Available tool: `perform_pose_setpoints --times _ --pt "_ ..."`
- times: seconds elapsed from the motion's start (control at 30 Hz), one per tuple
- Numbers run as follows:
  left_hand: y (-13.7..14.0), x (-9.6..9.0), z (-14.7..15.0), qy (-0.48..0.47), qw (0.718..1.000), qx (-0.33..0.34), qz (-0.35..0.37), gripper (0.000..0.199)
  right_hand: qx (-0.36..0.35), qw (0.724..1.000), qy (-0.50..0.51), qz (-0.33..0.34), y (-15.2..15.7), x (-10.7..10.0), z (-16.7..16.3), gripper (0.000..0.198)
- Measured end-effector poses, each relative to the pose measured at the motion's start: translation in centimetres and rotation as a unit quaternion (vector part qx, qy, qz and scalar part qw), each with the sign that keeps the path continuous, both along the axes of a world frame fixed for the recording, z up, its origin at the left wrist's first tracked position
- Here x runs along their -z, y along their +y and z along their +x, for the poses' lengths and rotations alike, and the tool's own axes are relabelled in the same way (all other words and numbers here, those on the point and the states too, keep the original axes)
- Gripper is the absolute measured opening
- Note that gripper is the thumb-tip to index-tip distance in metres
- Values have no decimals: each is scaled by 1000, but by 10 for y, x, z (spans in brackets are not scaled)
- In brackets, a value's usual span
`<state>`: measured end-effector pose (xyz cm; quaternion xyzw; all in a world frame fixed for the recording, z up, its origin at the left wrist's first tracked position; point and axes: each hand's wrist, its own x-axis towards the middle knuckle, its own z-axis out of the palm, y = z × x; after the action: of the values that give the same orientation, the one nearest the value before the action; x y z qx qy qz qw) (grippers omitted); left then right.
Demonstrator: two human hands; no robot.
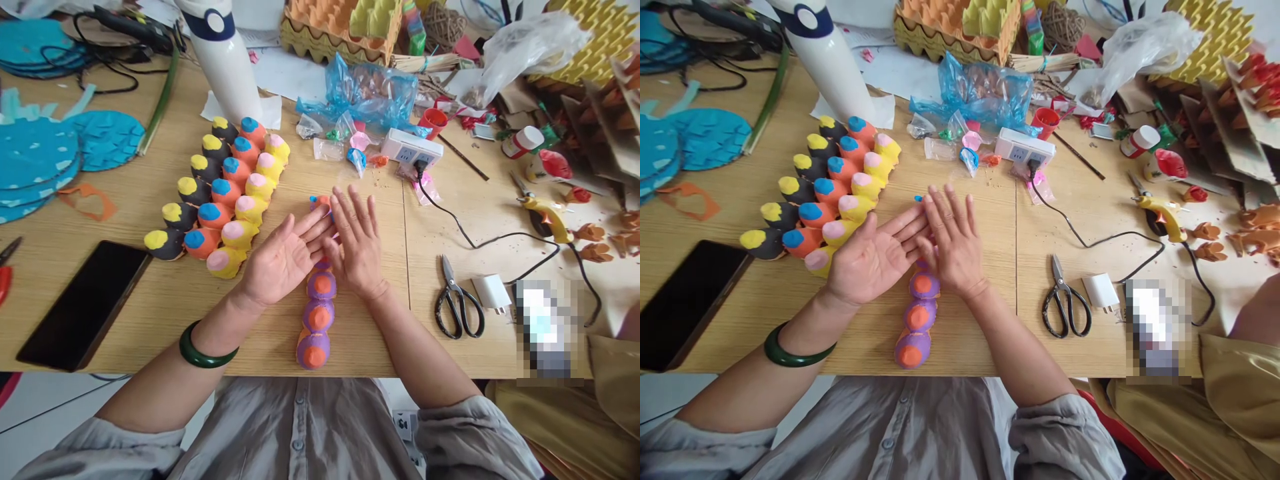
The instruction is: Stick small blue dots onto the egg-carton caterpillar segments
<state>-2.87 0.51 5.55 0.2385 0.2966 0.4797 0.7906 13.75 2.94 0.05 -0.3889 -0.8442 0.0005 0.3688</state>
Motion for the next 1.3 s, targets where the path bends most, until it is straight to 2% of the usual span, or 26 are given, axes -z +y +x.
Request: perform_pose_setpoints --times 0.1,0.23,0.4,0.53,0.67,0.77,0.93,1.03,1.13,1.2,1.3 --pt "0 -1 0 -25 1000 4 -13 64 -89 995 -39 20 0 1 -3 62" --pt "1 3 -1 -24 1000 13 8 69 -12 999 -11 -28 3 0 2 60" --pt "4 10 -4 37 999 8 35 58 -97 995 -24 6 7 -1 7 60" --pt "4 20 -2 80 995 -26 49 37 -28 999 24 -29 9 0 13 56" --pt "3 31 1 144 983 -94 57 36 -46 995 49 -78 7 -2 13 52" --pt "3 33 1 168 977 -114 69 37 -55 991 73 -99 3 -7 10 50" --pt "2 30 -3 208 966 -100 117 51 -56 985 156 -42 1 -15 12 40" --pt "0 26 -4 250 952 -93 151 56 -75 986 140 -49 3 -16 15 35" --pt "0 24 -4 261 949 -87 153 61 -85 988 118 -57 6 -15 16 23" --pt "1 23 -4 251 952 -93 151 58 -84 987 134 -43 7 -14 15 17" --pt "3 24 -4 237 955 -105 144 42 -74 983 160 -41 5 -14 14 13"
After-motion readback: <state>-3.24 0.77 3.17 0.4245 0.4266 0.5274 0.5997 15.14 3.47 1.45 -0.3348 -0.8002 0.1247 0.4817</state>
